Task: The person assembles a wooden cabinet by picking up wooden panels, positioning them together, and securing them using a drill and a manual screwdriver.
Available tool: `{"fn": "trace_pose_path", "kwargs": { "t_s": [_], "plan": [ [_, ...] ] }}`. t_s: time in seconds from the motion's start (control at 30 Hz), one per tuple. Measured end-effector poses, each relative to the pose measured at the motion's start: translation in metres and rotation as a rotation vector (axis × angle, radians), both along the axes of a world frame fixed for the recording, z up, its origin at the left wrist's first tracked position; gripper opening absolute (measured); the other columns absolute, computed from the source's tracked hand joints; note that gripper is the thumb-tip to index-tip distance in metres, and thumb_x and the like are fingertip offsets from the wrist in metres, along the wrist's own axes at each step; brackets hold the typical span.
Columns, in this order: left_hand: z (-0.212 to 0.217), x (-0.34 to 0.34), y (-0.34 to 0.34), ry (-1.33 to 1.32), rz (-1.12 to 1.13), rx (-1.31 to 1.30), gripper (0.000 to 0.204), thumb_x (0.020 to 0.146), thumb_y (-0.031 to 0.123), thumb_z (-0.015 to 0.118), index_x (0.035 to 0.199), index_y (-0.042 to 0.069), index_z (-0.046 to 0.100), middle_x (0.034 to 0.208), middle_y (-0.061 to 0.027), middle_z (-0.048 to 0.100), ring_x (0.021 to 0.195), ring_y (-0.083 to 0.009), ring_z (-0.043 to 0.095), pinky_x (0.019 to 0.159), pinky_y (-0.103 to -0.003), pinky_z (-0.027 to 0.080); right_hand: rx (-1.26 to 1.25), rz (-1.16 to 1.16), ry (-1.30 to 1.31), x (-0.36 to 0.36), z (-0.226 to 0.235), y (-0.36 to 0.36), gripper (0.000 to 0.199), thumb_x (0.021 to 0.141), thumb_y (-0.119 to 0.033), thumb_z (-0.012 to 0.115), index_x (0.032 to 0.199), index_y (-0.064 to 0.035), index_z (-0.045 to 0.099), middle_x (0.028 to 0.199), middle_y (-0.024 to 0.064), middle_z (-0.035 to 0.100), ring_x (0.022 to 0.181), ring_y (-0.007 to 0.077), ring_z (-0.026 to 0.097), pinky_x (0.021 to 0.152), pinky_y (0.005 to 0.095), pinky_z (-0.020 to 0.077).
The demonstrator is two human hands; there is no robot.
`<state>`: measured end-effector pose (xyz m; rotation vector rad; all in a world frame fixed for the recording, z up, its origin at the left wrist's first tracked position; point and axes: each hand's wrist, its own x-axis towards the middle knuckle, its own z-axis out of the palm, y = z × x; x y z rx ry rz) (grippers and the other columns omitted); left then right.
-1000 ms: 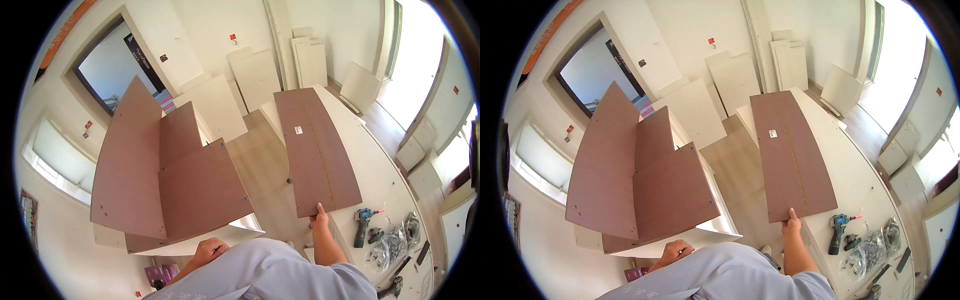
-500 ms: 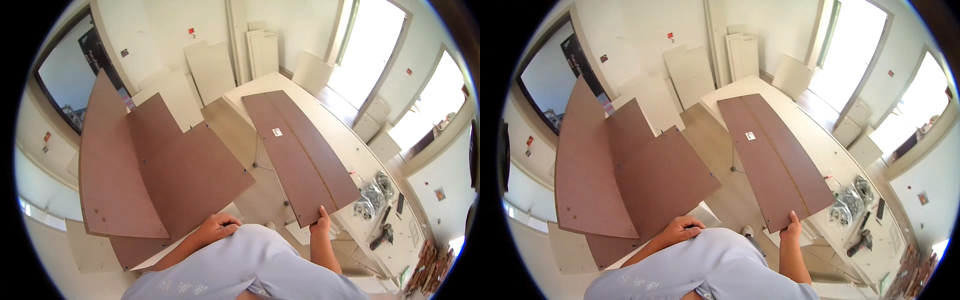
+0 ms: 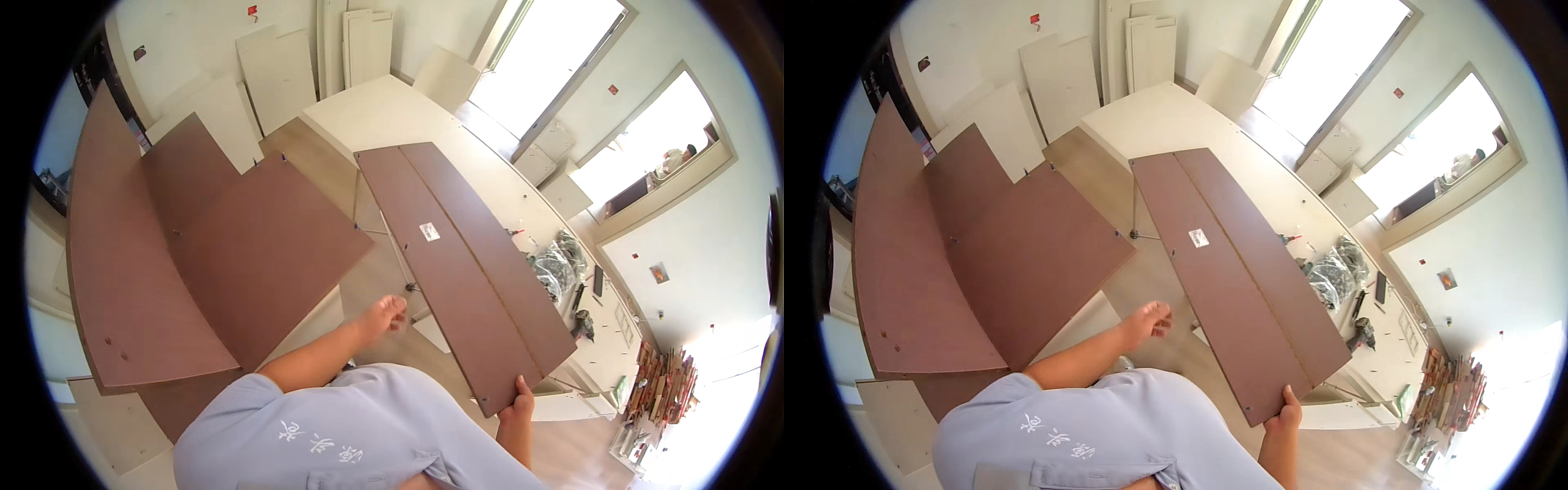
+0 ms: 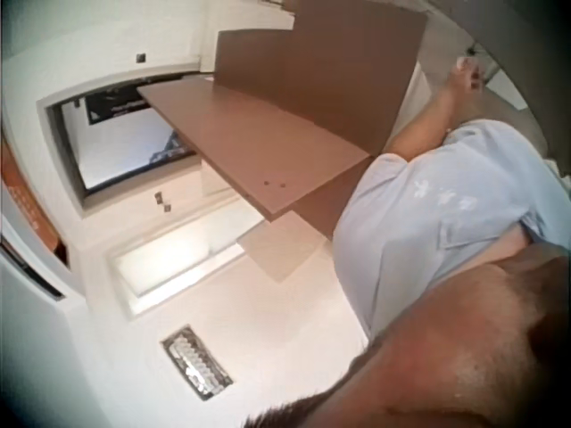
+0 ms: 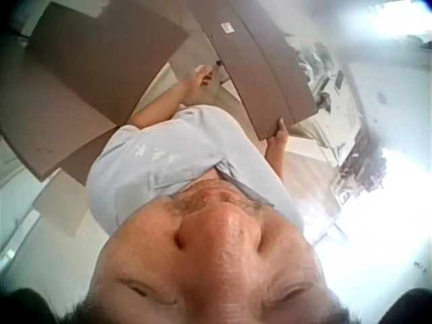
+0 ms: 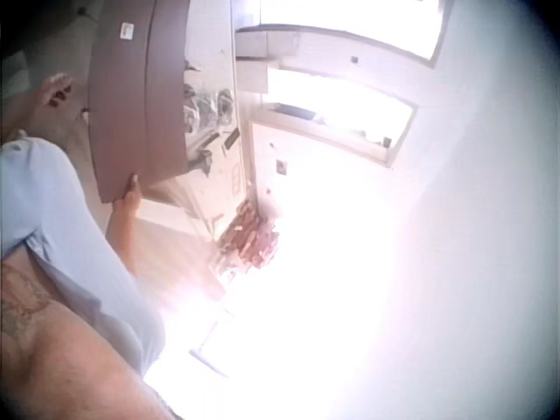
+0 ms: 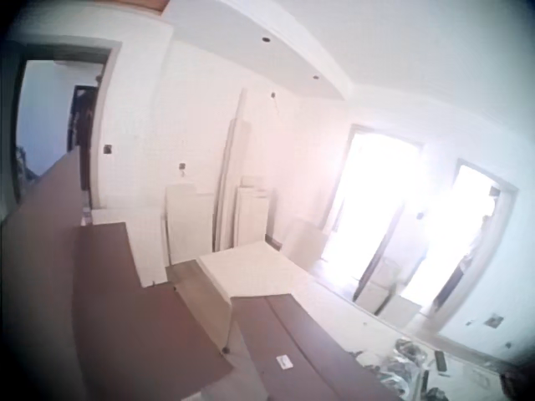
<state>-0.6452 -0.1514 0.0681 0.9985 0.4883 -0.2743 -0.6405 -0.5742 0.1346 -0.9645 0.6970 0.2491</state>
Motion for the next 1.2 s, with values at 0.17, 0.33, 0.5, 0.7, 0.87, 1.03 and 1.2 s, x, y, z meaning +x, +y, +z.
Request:
{"fn": "trace_pose_path", "kwargs": {
  "t_s": [0.17, 0.33, 0.5, 0.7, 0.87, 1.03, 1.2],
  "plan": [
    [-0.029, 0.089, -0.02, 0.082, 0.211, -0.393, 0.029, 0.105, 0.03, 0.062, 0.124, 0.008, 0.061, 0.109, -0.0051, 0.068, 0.096, -0.0195, 0.068, 0.086, -0.04, 0.058, -0.126, -0.054, 0.079, -0.04, 0.02, -0.036, 0.046, 0.106, -0.022, 0.054, 0.145, 0.0023, 0.05, 0.145, 0.018, 0.059, 0.132, 0.0379, 0.056, 0.112, 0.0541, 0.0458],
    [-0.045, 0.116, -0.056, 0.037, 0.283, -0.451, 0.033, 0.106, 0.018, 0.058, 0.134, 0.002, 0.055, 0.13, -0.0119, 0.067, 0.12, -0.0279, 0.065, 0.102, -0.047, 0.056, -0.128, -0.116, -0.168, -0.065, -0.003, -0.05, 0.046, 0.101, -0.006, 0.056, 0.145, 0.0051, 0.048, 0.142, 0.0195, 0.058, 0.127, 0.036, 0.06, 0.108, 0.0521, 0.0509],
    [-0.019, 0.096, -0.103, 0.022, 0.272, -0.516, 0.035, 0.105, 0.01, 0.057, 0.14, 0.004, 0.052, 0.137, -0.0106, 0.064, 0.126, -0.0275, 0.063, 0.111, -0.048, 0.052, -0.279, -0.118, -0.389, -0.09, 0.033, -0.084, 0.049, 0.097, -0.011, 0.061, 0.141, 0.0092, 0.05, 0.133, 0.021, 0.061, 0.118, 0.034, 0.063, 0.102, 0.0479, 0.0532],
    [0.08, 0.072, -0.184, -0.134, 0.279, -0.581, 0.039, 0.104, 0.006, 0.058, 0.142, 0.012, 0.05, 0.14, -0.0072, 0.062, 0.129, -0.0252, 0.061, 0.11, -0.045, 0.052, -0.493, -0.076, -0.655, -0.091, 0.088, -0.184, 0.063, 0.088, -0.02, 0.073, 0.137, 0.0126, 0.051, 0.126, 0.0213, 0.064, 0.112, 0.0324, 0.065, 0.099, 0.0454, 0.0541],
    [0.17, 0.069, -0.196, -0.421, 0.145, -0.686, 0.041, 0.105, 0.018, 0.059, 0.143, 0.009, 0.048, 0.144, -0.0089, 0.057, 0.131, -0.0285, 0.059, 0.11, -0.049, 0.051, -0.513, -0.104, -0.895, -0.066, 0.11, -0.242, 0.083, 0.079, -0.037, 0.086, 0.138, 0.0096, 0.051, 0.128, 0.0201, 0.062, 0.111, 0.0335, 0.064, 0.092, 0.0455, 0.057],
    [0.271, 0.045, -0.183, -0.642, 0.248, -0.639, 0.051, 0.105, 0.036, 0.058, 0.144, 0.005, 0.047, 0.145, -0.011, 0.058, 0.132, -0.0311, 0.058, 0.111, -0.053, 0.048, -0.443, -0.165, -1.019, -0.031, 0.088, -0.282, 0.092, 0.075, -0.049, 0.089, 0.137, 0.0086, 0.051, 0.129, 0.018, 0.062, 0.116, 0.0328, 0.062, 0.095, 0.0472, 0.0562],
    [0.343, 0.012, -0.169, -0.768, 0.359, -0.381, 0.063, 0.098, 0.044, 0.069, 0.145, 0.008, 0.05, 0.141, -0.0078, 0.062, 0.13, -0.0255, 0.061, 0.108, -0.05, 0.052, -0.518, -0.189, -0.797, 0.014, 0.059, -0.329, 0.075, 0.087, -0.044, 0.074, 0.141, 0.0027, 0.052, 0.142, 0.0209, 0.056, 0.129, 0.039, 0.054, 0.109, 0.0591, 0.0458]
  ]
}}
